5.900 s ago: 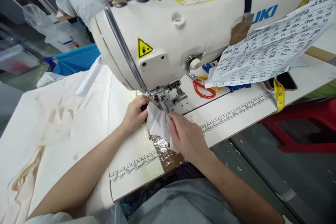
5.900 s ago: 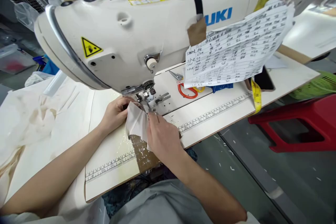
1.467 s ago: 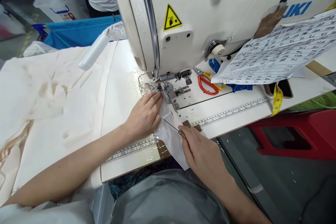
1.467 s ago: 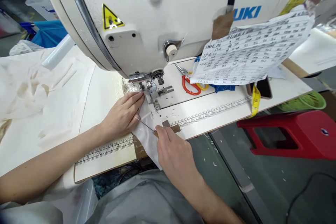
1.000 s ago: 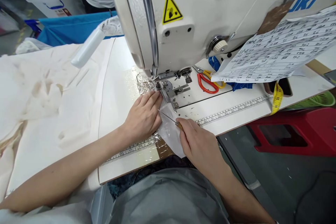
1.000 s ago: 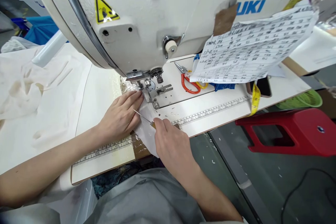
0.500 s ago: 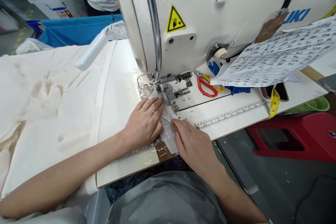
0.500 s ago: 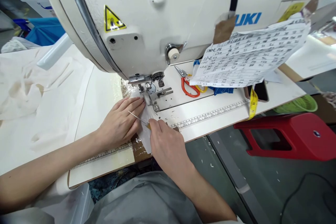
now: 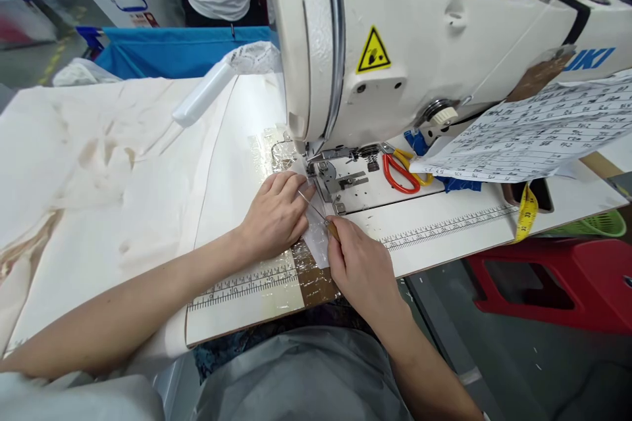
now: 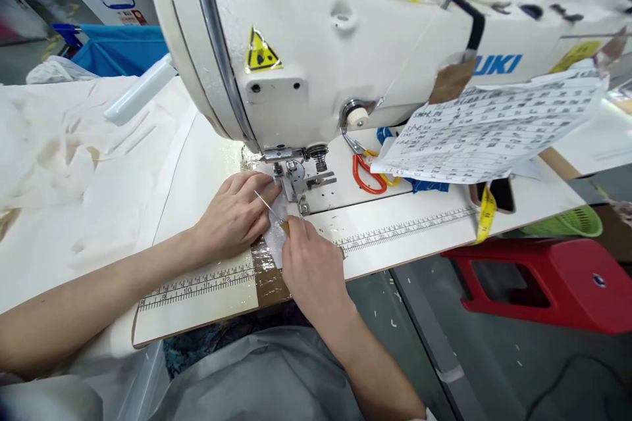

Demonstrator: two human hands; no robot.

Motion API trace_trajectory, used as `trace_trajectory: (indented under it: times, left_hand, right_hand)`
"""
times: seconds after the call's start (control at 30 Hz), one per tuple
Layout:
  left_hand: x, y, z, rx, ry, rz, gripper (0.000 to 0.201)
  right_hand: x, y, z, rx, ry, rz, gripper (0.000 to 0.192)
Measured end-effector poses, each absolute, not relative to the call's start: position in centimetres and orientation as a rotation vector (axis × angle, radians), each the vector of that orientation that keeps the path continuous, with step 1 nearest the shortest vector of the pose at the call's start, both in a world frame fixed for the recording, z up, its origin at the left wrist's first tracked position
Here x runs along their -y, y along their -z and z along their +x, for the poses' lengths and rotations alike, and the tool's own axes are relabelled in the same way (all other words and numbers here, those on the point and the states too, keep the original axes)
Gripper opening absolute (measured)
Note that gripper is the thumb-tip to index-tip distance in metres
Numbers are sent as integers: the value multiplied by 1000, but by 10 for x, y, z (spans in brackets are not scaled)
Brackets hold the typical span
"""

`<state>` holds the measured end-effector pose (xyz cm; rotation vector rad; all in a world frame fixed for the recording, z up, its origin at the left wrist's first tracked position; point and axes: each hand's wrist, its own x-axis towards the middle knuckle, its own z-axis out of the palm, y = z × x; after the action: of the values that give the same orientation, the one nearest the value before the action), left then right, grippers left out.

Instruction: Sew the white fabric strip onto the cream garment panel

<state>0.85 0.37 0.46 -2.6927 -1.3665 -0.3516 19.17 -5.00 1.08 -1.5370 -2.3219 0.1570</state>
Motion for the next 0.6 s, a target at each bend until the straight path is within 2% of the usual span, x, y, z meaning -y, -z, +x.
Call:
trace_trajectory:
  times: [0.27, 0.47, 0.6]
  left_hand:
    - [-15, -9, -1, 1347, 356, -2634, 39]
    - [4, -11, 13, 1269, 372, -2741, 39]
    - [10, -7, 18, 1278, 382, -2758, 42]
  right_hand:
    - [59, -14, 188, 2065, -667, -1454, 25]
    - [67, -8, 193, 2088, -429, -1433, 24]
    - [73, -9, 199, 2129, -424, -1442, 25]
